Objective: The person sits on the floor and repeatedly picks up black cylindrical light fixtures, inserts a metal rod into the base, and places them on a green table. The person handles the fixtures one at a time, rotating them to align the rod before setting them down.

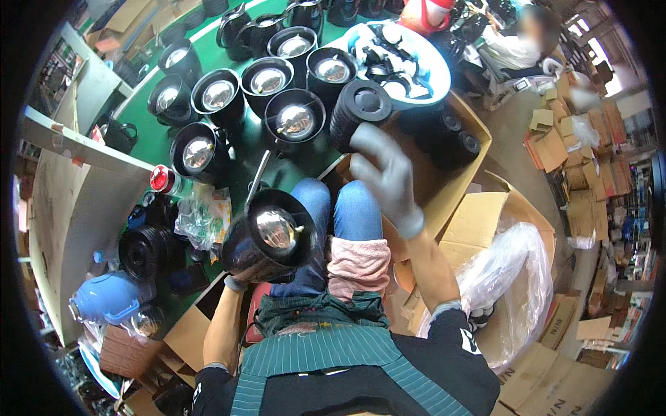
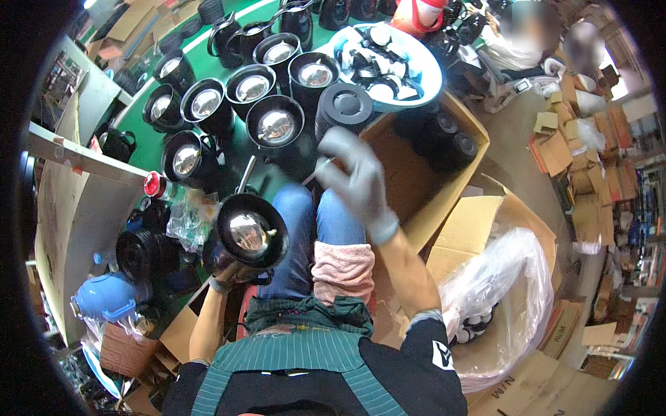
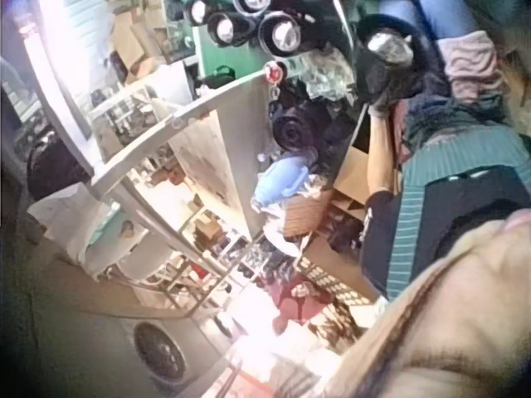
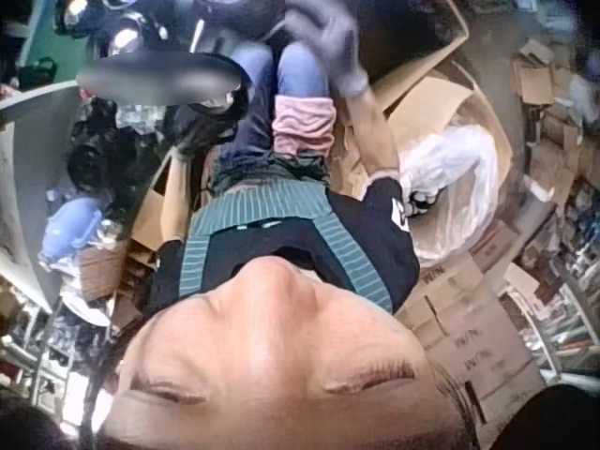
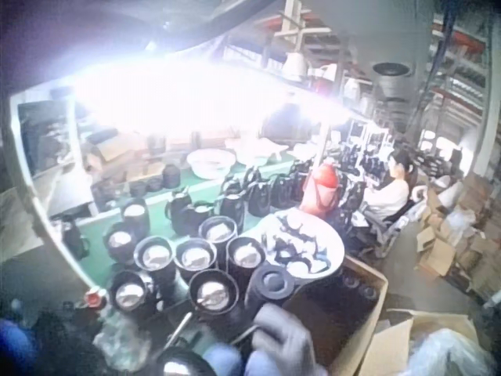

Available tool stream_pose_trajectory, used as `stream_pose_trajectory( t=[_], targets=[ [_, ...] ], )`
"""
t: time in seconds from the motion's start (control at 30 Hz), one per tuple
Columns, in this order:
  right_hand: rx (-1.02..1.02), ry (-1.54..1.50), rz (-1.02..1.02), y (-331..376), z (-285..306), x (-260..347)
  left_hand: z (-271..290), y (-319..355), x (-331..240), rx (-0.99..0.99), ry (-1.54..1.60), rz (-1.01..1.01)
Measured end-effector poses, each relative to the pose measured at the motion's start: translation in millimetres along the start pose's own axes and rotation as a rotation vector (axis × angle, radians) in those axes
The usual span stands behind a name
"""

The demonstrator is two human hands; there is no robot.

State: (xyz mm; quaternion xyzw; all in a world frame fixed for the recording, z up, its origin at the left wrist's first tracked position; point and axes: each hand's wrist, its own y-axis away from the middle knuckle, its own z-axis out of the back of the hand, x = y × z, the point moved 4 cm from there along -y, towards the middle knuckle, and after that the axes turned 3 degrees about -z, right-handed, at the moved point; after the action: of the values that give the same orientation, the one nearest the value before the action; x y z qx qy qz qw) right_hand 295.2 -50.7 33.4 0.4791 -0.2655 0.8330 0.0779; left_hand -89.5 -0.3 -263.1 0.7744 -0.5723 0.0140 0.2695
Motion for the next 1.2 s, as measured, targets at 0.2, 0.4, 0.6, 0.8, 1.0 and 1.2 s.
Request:
stream_pose_trajectory(
  t=[0.2, 0.4, 0.6, 0.8, 1.0, 1.2],
  targets=[
    [-0.010, 0.701, -0.145, -99, 6, -117, -27, 2, 6, 0.006, -0.186, -0.136],
    [-0.167, 0.226, 0.037, -32, -6, -37, -65, -14, 18, 0.031, -0.406, -0.240],
    [0.340, -0.186, -0.031, 71, -50, 28, -112, -20, 43, 0.087, -0.995, -0.285],
    [0.307, -0.250, 0.045, 108, -41, 33, -160, -10, 70, 0.280, -1.643, -0.304],
    [0.291, -0.191, 0.077, 122, -35, 29, -181, 0, 79, 0.311, -1.779, -0.403],
    [0.195, -0.505, -0.272, 122, -35, 25, -183, 41, 72, -0.039, -1.693, -1.082]
  ],
)
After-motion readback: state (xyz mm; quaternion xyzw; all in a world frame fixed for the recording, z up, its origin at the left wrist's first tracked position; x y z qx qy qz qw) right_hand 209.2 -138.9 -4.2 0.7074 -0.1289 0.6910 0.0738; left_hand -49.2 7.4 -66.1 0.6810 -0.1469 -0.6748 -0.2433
